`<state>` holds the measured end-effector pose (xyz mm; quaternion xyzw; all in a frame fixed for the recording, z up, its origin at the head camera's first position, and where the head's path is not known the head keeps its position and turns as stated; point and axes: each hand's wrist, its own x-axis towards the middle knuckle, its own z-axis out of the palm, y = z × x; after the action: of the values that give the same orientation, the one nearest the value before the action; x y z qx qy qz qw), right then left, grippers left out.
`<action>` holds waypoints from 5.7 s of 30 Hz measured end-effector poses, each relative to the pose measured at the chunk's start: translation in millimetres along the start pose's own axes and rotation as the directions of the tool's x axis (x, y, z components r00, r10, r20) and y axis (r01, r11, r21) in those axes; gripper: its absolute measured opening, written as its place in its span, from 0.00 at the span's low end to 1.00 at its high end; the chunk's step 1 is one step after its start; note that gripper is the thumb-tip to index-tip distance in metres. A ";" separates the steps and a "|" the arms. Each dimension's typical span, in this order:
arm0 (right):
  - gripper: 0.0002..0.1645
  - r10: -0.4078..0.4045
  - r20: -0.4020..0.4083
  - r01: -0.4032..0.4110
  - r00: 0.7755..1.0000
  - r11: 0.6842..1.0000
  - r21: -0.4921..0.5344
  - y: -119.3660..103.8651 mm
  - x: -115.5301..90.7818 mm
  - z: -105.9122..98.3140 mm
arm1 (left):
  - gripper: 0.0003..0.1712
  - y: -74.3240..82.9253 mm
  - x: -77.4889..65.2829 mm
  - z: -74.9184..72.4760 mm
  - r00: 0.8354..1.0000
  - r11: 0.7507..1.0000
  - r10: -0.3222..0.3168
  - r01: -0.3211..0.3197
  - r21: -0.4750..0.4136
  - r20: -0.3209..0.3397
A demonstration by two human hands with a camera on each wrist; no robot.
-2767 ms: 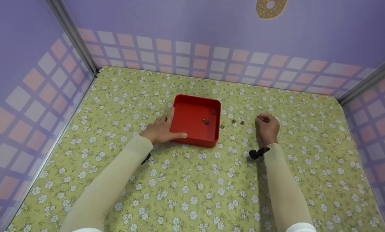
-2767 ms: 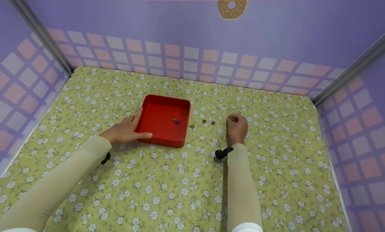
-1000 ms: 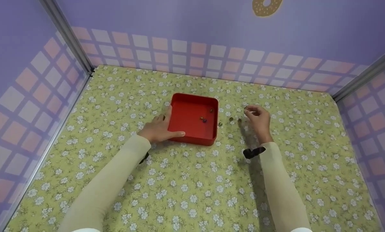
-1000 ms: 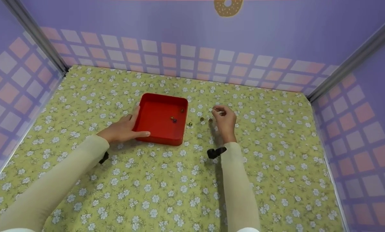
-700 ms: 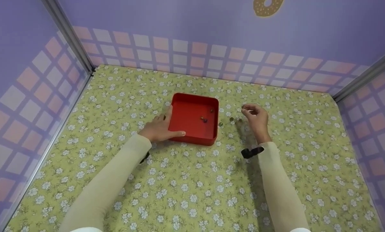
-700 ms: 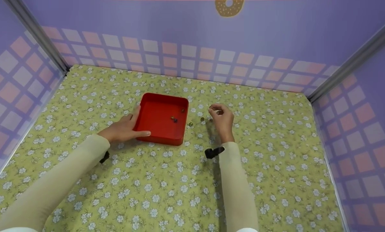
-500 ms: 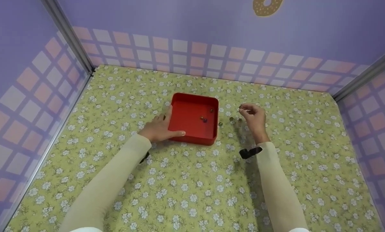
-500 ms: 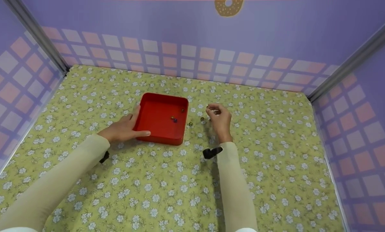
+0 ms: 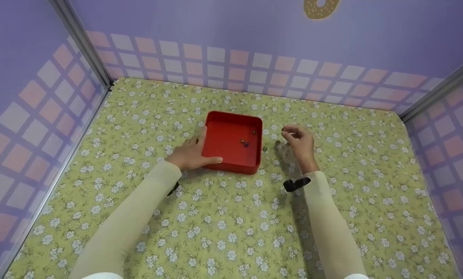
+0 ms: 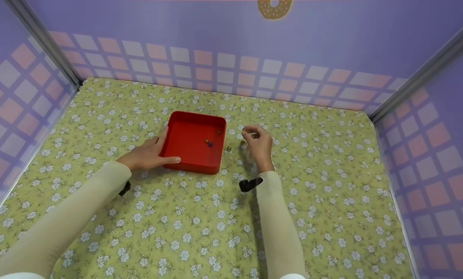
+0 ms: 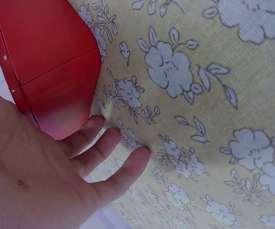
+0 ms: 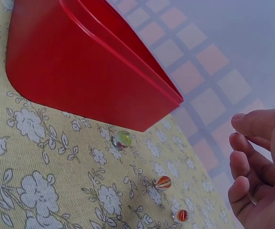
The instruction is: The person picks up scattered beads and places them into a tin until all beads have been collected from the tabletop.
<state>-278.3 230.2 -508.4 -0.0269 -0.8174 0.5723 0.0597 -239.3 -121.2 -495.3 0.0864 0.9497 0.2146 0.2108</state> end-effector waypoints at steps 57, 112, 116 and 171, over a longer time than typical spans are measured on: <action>0.16 -0.052 0.078 0.044 0.996 0.994 0.101 -19.3 -11.6 21.0 | 0.69 0.5 -0.9 -3.4 0.999 1.000 -0.014 0.015 -0.007 0.041; 0.15 0.022 0.173 -0.045 0.985 0.991 0.130 -16.6 -21.2 61.5 | 0.69 -0.6 -0.3 -2.6 0.999 1.000 0.005 -0.006 0.008 0.038; 0.15 0.019 0.175 -0.040 0.984 0.992 0.122 -17.3 -21.3 62.6 | 0.70 -1.2 0.7 -2.2 0.999 1.000 -0.001 0.001 0.009 0.036; 0.18 -0.033 0.164 0.012 0.986 0.992 0.129 -21.3 -24.1 47.0 | 0.69 -0.6 1.1 -0.5 1.000 1.000 0.001 -0.001 -0.005 0.026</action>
<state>-259.8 176.4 -505.9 0.0339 -0.7816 0.6228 -0.0002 -240.6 -121.7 -495.5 0.0892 0.9462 0.2161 0.2235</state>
